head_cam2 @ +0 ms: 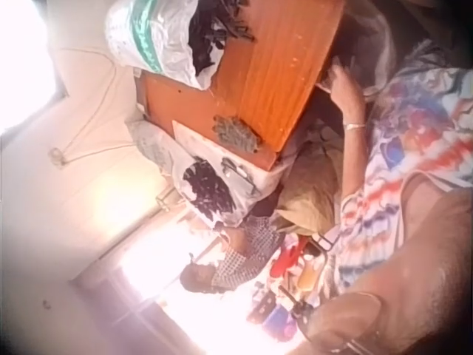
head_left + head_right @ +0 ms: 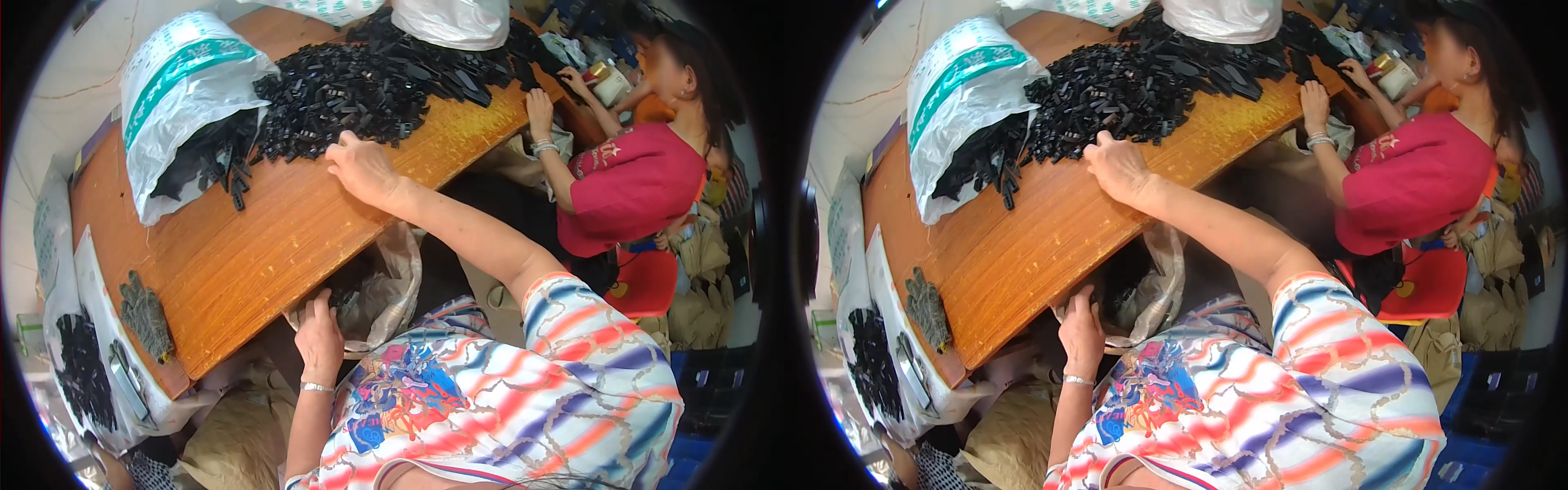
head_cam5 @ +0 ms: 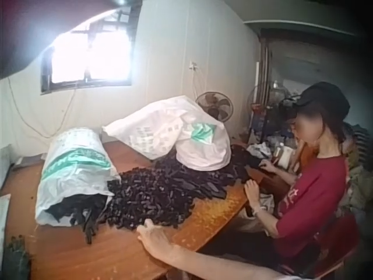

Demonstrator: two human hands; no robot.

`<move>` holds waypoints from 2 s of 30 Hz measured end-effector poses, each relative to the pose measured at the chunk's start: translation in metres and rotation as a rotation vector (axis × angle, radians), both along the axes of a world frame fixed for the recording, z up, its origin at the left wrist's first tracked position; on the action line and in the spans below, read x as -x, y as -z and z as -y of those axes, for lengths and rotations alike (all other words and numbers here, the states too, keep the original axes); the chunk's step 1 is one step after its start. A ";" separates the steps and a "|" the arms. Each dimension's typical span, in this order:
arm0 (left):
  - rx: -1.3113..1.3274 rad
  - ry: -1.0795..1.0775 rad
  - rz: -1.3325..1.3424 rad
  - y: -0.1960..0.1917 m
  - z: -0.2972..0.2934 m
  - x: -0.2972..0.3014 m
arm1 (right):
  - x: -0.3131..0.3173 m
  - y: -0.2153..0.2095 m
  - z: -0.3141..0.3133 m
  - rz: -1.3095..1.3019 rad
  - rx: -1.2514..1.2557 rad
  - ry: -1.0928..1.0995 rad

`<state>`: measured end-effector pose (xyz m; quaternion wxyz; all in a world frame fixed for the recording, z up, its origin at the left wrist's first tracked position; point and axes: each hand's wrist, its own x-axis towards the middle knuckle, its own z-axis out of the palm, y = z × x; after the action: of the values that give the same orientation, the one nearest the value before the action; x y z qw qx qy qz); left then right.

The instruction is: Sorting and inspecting small black plastic components on a wooden workbench in a factory setting.

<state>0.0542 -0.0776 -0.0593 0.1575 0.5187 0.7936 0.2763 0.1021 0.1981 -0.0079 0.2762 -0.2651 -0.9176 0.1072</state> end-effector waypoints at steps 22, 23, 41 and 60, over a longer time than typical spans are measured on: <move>-0.090 -0.394 -0.305 -0.041 -0.142 0.159 | 0.030 0.019 -0.005 0.004 0.135 -0.023; -0.097 -0.383 -0.301 -0.040 -0.142 0.160 | 0.028 0.017 0.000 -0.039 0.204 -0.089; -0.651 -0.187 1.496 -0.052 -0.081 0.092 | 0.040 -0.031 0.066 -0.372 1.046 -0.338; -0.668 -0.214 1.165 -0.067 -0.081 0.064 | 0.047 -0.031 0.088 -0.564 1.057 -0.296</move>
<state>-0.0096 0.0033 0.0077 0.3625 0.2244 0.4983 0.7549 0.0549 0.1099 0.0234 0.3219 -0.1976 -0.6589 0.6506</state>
